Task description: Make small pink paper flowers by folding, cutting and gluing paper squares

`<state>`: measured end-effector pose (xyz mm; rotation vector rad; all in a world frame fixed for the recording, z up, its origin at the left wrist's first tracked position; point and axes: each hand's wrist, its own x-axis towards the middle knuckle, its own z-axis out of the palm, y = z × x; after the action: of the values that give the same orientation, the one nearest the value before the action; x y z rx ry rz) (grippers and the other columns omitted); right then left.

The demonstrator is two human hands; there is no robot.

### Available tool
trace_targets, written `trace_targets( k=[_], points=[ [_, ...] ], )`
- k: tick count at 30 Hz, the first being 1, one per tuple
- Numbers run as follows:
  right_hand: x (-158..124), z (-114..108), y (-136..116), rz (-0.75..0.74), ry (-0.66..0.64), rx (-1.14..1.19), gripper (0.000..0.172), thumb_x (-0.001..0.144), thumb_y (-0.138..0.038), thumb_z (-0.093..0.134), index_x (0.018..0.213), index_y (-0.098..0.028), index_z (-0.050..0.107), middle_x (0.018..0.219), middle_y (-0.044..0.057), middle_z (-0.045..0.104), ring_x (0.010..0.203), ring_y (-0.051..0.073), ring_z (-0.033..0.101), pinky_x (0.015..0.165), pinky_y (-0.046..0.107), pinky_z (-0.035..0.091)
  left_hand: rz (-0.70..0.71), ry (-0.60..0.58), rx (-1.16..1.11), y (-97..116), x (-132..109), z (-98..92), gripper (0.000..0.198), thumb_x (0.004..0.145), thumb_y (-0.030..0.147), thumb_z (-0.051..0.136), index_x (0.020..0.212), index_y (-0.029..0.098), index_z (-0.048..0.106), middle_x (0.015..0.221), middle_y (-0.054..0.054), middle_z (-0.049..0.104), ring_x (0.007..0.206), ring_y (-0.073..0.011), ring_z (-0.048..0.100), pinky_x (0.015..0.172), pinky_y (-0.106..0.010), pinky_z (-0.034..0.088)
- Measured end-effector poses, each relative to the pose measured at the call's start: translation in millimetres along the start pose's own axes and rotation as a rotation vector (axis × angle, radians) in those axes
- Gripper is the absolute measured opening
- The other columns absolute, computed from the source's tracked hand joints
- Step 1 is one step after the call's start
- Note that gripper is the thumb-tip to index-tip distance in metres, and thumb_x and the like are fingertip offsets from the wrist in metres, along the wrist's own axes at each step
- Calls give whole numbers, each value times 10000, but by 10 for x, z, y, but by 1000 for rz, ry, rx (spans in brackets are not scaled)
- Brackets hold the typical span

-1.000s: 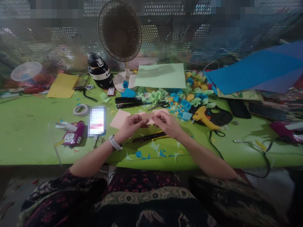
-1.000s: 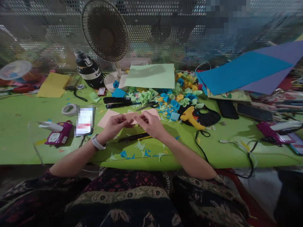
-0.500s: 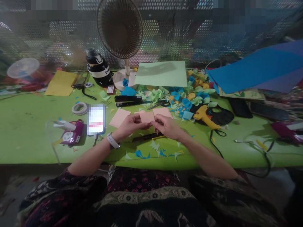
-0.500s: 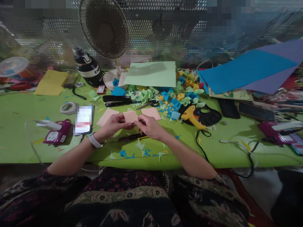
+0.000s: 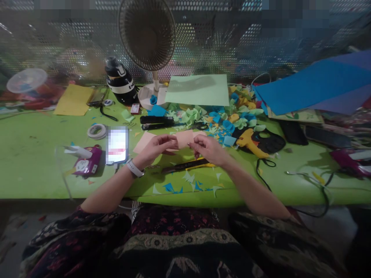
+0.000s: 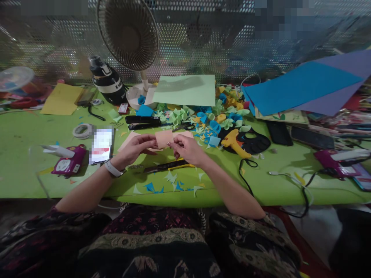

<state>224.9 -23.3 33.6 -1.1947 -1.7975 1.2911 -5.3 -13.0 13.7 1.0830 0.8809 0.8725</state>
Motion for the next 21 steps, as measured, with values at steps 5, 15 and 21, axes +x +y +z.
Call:
trace_targets(
  k=[5,15,21],
  points=[
    [-25,90,7,17,-11,-12,531,814,-729,621,788,-206,534,602,-9,633,507,139,626,519,258,493,39,-18,-52,-29,-13,60,528,695,590,821,949,135,734,794,-50,709,734,-163,694,700,-310,620],
    [-29,44,23,-42,41,-97,314,921,-512,567,830,-213,538,640,-8,641,548,151,634,565,282,505,215,163,67,-78,26,31,370,788,479,792,699,149,651,651,8,625,592,-66,563,614,-188,517],
    [-168,-106,-143,-286,-258,-586,213,844,-366,706,964,-200,649,1015,76,710,936,229,659,809,350,512,217,281,-137,30,60,2,446,669,509,869,699,163,590,651,60,542,596,-49,568,684,-214,596]
  ],
)
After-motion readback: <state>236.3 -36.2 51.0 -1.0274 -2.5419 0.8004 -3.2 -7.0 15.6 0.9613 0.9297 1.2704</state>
